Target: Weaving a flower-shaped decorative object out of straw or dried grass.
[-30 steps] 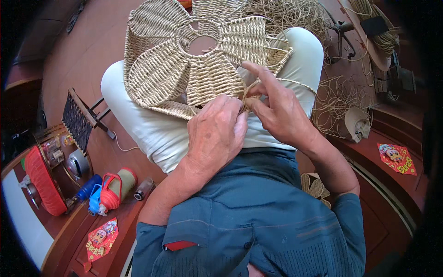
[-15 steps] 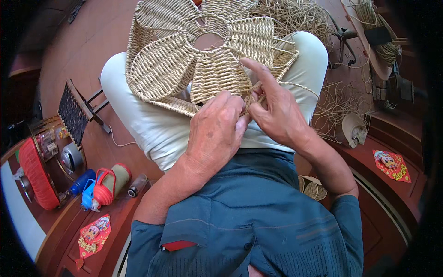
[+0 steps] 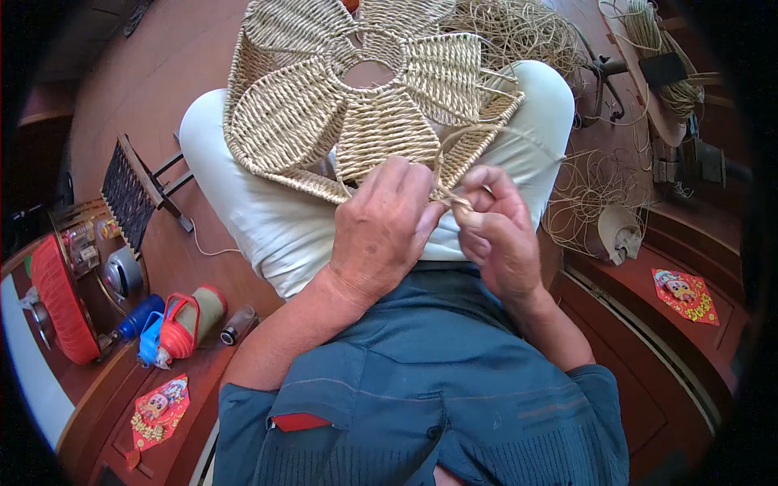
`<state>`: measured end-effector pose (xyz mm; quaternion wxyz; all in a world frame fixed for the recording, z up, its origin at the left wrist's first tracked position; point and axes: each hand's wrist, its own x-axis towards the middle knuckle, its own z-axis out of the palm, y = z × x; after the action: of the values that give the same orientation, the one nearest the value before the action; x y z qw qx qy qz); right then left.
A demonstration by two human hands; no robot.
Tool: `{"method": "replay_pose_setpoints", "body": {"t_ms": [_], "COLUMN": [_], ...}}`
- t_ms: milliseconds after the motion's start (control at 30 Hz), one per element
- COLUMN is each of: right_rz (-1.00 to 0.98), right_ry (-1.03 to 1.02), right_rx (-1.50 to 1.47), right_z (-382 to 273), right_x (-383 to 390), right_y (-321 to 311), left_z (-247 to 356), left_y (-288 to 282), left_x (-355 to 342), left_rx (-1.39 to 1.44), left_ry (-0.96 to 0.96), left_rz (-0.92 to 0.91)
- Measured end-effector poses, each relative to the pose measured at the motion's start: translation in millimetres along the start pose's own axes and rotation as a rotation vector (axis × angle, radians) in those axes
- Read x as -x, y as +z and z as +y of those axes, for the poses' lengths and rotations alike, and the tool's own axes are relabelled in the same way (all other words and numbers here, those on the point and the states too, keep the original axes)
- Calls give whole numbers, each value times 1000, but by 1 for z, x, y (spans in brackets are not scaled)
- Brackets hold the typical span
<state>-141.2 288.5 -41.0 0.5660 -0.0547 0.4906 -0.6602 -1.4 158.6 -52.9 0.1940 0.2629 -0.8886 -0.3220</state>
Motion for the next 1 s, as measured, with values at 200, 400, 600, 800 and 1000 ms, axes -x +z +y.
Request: {"method": "replay_pose_setpoints", "body": {"t_ms": [200, 400, 600, 800, 1000], "right_rz": [88, 496, 902, 817, 1], "right_ry": [-66, -242, -362, -681, -728], "right_rx": [86, 170, -114, 1101, 1286], "right_z": [-46, -133, -244, -182, -26], "right_x": [9, 43, 116, 42, 7], "right_y": [-83, -309, -531, -320, -37], "left_z": [-1, -9, -11, -12, -9], "left_y": [14, 20, 13, -13, -19], "left_x": [-2, -1, -3, -5, -11], "left_rx": [-111, -113, 40, 146, 116], "left_ry": [194, 256, 188, -115, -199], "left_rz": [94, 105, 110, 53, -15]}}
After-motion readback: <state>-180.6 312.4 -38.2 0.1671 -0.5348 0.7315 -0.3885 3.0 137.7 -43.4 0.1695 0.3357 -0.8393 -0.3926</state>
